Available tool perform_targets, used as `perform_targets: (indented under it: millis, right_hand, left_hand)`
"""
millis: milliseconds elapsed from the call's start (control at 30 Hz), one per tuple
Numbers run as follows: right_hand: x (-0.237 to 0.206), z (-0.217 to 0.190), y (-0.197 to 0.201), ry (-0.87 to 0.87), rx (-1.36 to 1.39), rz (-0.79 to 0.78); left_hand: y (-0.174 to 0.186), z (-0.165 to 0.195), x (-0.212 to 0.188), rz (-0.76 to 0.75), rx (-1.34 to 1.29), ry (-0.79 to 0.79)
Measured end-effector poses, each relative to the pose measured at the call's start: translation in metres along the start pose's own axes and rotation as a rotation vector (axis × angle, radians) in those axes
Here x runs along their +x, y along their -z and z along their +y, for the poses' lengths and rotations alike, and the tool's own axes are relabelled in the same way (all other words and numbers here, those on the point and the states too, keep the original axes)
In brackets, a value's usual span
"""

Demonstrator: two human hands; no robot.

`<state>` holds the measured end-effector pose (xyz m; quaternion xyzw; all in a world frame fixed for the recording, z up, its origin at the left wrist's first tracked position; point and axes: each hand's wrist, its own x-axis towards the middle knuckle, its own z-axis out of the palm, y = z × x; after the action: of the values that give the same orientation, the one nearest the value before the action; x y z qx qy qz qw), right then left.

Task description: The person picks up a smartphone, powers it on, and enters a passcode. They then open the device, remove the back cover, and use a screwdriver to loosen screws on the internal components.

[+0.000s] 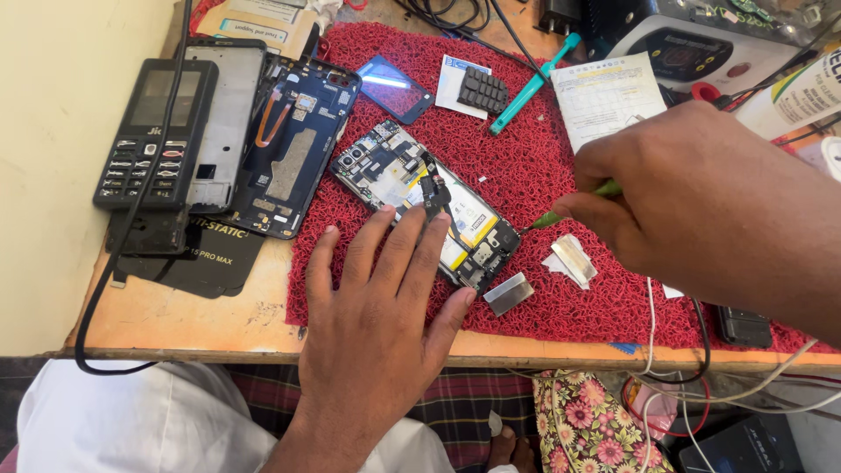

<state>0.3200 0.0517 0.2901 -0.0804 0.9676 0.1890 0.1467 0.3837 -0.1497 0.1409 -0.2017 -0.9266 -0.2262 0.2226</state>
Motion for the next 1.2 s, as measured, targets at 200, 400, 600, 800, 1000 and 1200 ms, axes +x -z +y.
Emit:
perform_targets:
  millis: [200,400,600,800,1000,1200]
  right_hand:
    - [-0.003,0.004,-0.002,0.341,0.278,0.270]
    - [0.001,-0.007,0.009,-0.132,-0.127,-0.140]
    - [0.003,-0.010,0.009,-0.050,-0.179,-0.054]
    - [0.004,0.004,-0.005,0.081,0.144,0.107]
    - [0.004,0.004,-0.001,-0.080,-0.048,-0.116]
    - [0.002,0.004,-0.002,-0.036,-0.085,-0.043]
  left_hand:
    - [0.001,0.001,-0.001,0.003,0.004,-0.002]
    - [0.000,-0.001,0.000,-0.006,-0.006,0.006]
    - [-0.001,-0.003,0.001,-0.004,-0.012,0.004]
    - [-0.001,-0.003,0.000,-0.011,-0.007,0.001]
    - [0.001,-0.003,-0.001,-0.024,0.005,-0.004]
    - [0.002,-0.002,0.000,-0.019,0.003,-0.004]
